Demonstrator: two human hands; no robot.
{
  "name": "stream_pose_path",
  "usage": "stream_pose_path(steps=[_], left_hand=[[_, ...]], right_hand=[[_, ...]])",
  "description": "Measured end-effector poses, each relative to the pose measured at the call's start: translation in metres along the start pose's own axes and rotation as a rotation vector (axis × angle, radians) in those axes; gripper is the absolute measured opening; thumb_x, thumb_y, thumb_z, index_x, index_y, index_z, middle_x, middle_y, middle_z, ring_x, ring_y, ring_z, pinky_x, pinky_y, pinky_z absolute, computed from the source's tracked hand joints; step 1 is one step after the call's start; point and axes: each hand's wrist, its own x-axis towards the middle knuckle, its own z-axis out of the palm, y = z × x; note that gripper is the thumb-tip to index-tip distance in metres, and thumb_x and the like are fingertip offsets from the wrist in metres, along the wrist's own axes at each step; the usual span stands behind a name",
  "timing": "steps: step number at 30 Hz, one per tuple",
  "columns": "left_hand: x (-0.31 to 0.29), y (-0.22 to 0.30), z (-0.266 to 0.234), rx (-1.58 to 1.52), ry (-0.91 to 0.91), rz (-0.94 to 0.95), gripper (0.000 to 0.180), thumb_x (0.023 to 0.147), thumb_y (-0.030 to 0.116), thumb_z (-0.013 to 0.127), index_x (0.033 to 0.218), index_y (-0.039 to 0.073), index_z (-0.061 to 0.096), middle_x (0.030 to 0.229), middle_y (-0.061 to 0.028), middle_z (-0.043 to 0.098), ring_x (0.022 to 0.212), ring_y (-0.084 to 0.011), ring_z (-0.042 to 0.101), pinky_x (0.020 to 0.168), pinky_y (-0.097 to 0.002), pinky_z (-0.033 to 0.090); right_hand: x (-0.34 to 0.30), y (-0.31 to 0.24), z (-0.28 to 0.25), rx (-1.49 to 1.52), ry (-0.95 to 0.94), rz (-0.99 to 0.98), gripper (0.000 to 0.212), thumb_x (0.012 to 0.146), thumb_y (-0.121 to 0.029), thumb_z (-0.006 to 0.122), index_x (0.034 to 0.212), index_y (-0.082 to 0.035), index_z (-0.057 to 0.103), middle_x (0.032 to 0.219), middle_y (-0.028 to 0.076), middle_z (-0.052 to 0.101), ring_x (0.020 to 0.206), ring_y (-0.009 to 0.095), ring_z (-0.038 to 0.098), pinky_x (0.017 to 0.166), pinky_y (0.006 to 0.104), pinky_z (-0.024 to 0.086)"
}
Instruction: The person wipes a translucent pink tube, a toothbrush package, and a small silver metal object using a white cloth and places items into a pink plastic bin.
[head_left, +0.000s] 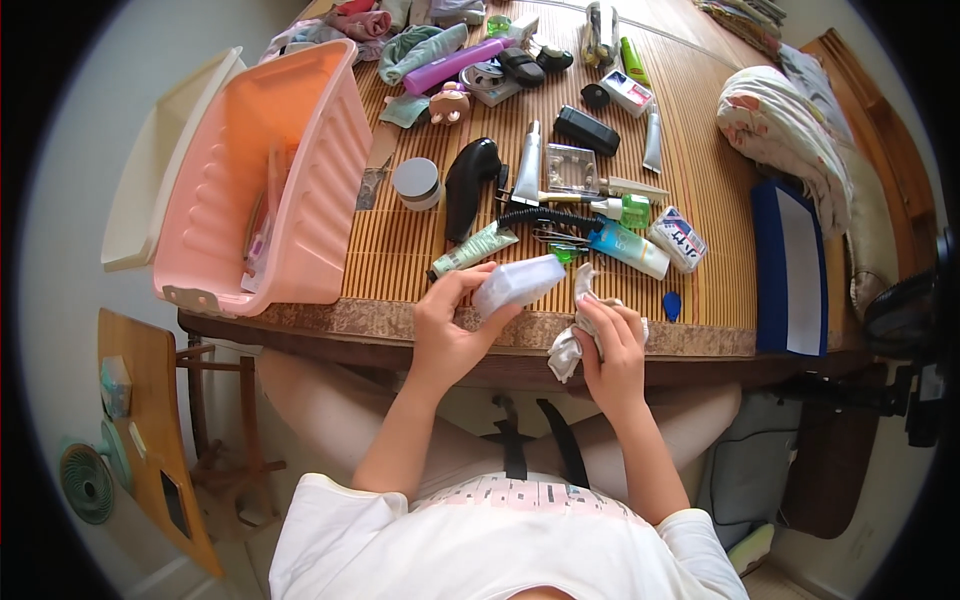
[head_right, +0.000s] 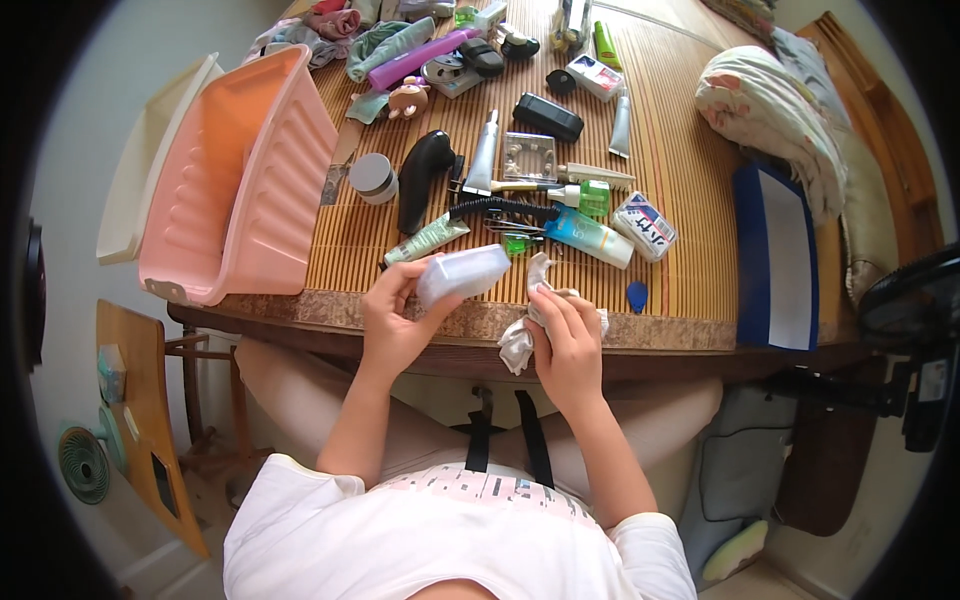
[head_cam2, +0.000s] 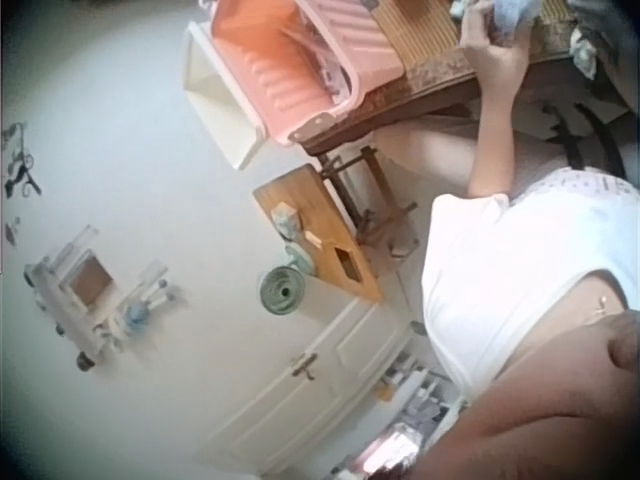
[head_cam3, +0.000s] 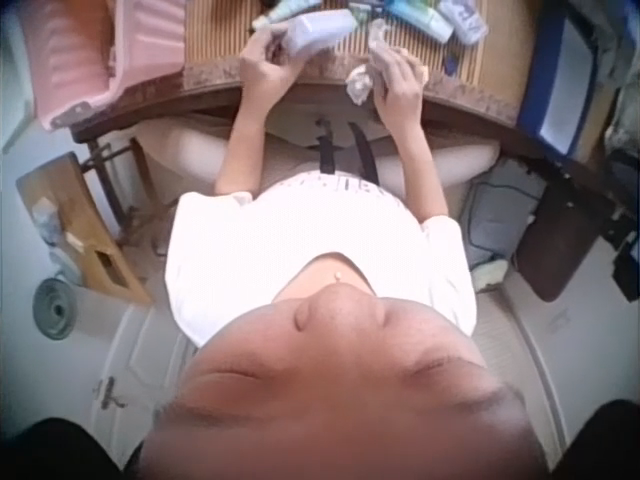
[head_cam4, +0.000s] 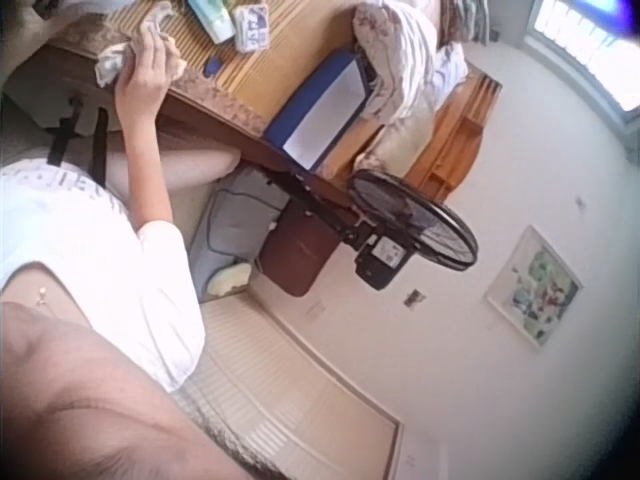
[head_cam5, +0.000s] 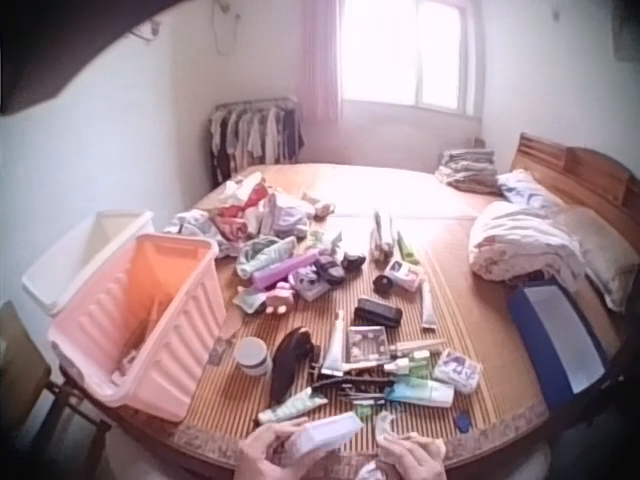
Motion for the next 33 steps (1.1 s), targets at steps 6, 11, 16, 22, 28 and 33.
stream_pose_path(steps=[6,11,16,22,28,33], left_hand=[[-0.005,0.01,-0.007,-0.051,0.002,0.121,0.033,0.083,0.003,0.079,0.113,-0.002,0.066,0.107,-0.0094,0.067,0.104,-0.0191,0.068,0.086,-0.0297,0.057],[-0.018,-0.005,0.004,0.067,-0.069,0.093,0.049,0.074,-0.004,0.076,0.12,0.006,0.066,0.106,-0.0158,0.073,0.094,-0.0223,0.074,0.077,-0.031,0.058],[-0.017,-0.012,0.003,-0.03,-0.086,0.121,0.04,0.078,0.0,0.077,0.115,0.007,0.064,0.102,-0.0141,0.074,0.086,-0.0208,0.073,0.073,-0.0317,0.057],[-0.02,-0.006,0.003,0.175,-0.104,0.109,0.038,0.083,0.009,0.075,0.118,0.005,0.062,0.109,-0.0141,0.074,0.09,-0.0261,0.074,0.074,-0.0336,0.058],[-0.011,-0.008,0.01,0.106,-0.08,0.36,0.038,0.086,0.012,0.075,0.118,0.0,0.059,0.109,-0.0188,0.073,0.09,-0.0239,0.075,0.077,-0.0346,0.06],[-0.011,0.007,0.006,0.177,-0.088,0.116,0.045,0.074,0.003,0.079,0.116,0.007,0.064,0.087,-0.0133,0.071,0.077,-0.0262,0.073,0.066,-0.0352,0.057]], right_hand=[[0.029,-0.018,-0.021,0.489,0.269,0.259,0.024,0.089,-0.002,0.071,0.112,-0.002,0.065,0.098,0.011,0.07,0.095,0.021,0.067,0.082,0.0321,0.055],[0.05,-0.068,0.009,0.329,0.193,-0.161,0.028,0.082,0.0,0.072,0.108,-0.01,0.07,0.109,0.005,0.074,0.089,0.026,0.06,0.076,0.0302,0.05],[0.04,-0.055,0.018,0.314,0.264,-0.133,0.032,0.077,0.004,0.072,0.106,-0.01,0.072,0.105,0.007,0.074,0.079,0.023,0.059,0.073,0.0305,0.05],[0.031,-0.087,0.023,0.274,0.192,-0.215,0.041,0.071,0.007,0.067,0.109,-0.007,0.072,0.102,0.005,0.073,0.075,0.022,0.058,0.066,0.031,0.051],[0.026,-0.062,0.027,0.336,0.345,-0.169,0.039,0.07,0.009,0.07,0.105,-0.008,0.073,0.104,0.008,0.074,0.072,0.021,0.057,0.067,0.0297,0.05],[0.038,-0.065,0.014,0.31,0.236,-0.184,0.035,0.07,0.007,0.07,0.102,-0.007,0.074,0.101,0.008,0.075,0.07,0.022,0.059,0.066,0.0304,0.052]])
